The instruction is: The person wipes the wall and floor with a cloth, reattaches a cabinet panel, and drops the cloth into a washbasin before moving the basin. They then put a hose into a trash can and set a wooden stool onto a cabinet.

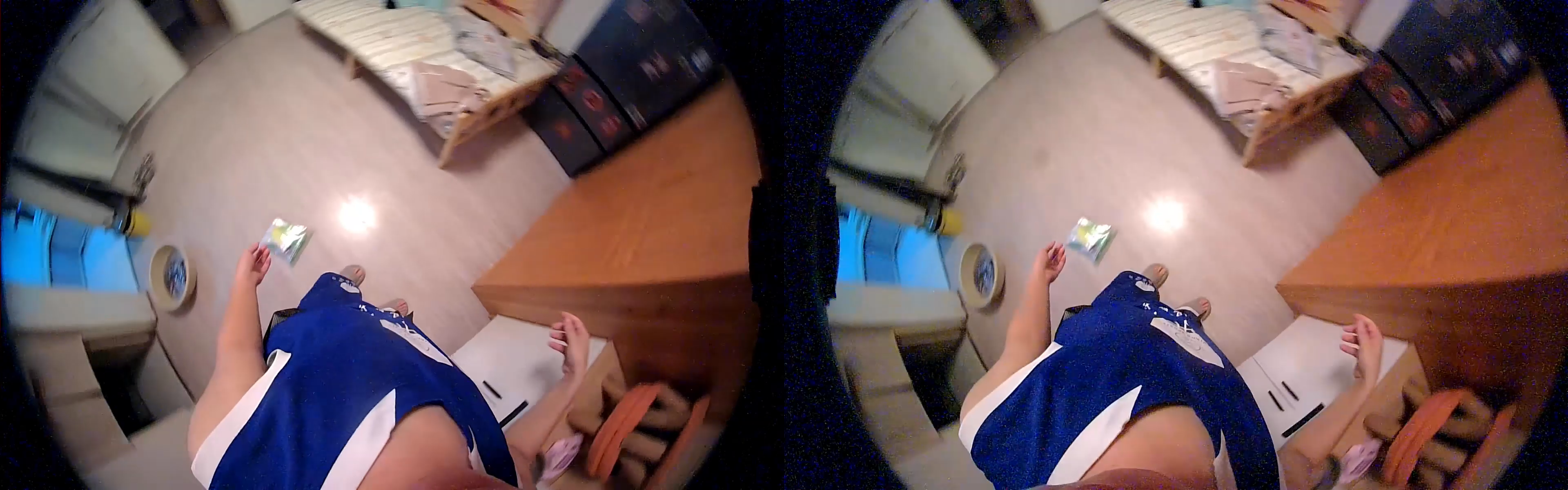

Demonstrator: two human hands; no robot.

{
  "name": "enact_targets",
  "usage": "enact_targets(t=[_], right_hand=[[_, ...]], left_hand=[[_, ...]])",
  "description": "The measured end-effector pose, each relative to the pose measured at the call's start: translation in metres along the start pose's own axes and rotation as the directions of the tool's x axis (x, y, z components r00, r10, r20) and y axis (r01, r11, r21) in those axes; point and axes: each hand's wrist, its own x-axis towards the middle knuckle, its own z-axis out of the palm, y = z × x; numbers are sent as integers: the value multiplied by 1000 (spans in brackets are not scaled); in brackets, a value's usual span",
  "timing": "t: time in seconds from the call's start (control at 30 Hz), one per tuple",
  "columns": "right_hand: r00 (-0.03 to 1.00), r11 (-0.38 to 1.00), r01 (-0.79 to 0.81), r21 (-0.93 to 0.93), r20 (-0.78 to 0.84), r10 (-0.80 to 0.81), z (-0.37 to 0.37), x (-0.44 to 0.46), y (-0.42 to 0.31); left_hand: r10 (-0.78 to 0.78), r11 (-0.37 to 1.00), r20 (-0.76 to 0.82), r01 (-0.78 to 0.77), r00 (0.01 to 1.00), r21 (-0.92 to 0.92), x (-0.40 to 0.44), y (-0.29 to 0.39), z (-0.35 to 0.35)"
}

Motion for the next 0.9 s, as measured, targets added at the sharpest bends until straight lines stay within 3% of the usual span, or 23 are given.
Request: enact_targets(t=[0.17, 0.23, 0.3, 0.43, 0.57, 0.6, 0.63, 0.77, 0.83, 0.87, 0.9], right_hand=[[919, 986, 8, -167, 390, 59, 109, 53, -20], [885, 973, 68, -221, 463, 43, 142, 55, -32], [855, 960, 132, -245, 519, 15, 167, 50, -31], [844, 938, 185, -293, 536, 1, 218, 33, -44], [831, 929, 193, -315, 557, 16, 285, 17, -43], [830, 925, 184, -332, 557, 35, 306, 15, -37], [811, 922, 191, -338, 584, 46, 328, 19, -24], [789, 797, 304, -521, 606, 96, 430, -6, 23], [751, 709, 322, -628, 625, 213, 467, -16, 55], [762, 694, 284, -661, 595, 255, 477, -13, 80], [771, 679, 245, -692, 564, 296, 478, -5, 108]], left_hand=[[-25, 984, -131, 2, 991, -176, -30, -21, -140], [-20, 972, -197, -27, 980, -235, -41, -45, -196], [-84, 934, -399, -67, 913, -351, -58, -81, -256], [-268, 854, -602, -103, 752, -509, -85, -159, -341], [-399, 769, -542, -51, 740, -637, -78, -219, -418], [-386, 760, -490, -32, 782, -650, -79, -223, -432], [-368, 753, -435, -12, 822, -658, -77, -219, -446], [-448, 673, -488, -77, 749, -736, -71, -164, -474], [-333, 819, -517, -31, 788, -573, -51, -158, -503], [-337, 809, -522, -43, 783, -586, -47, -147, -513], [-232, 895, -540, -40, 809, -445, -42, -135, -516]])
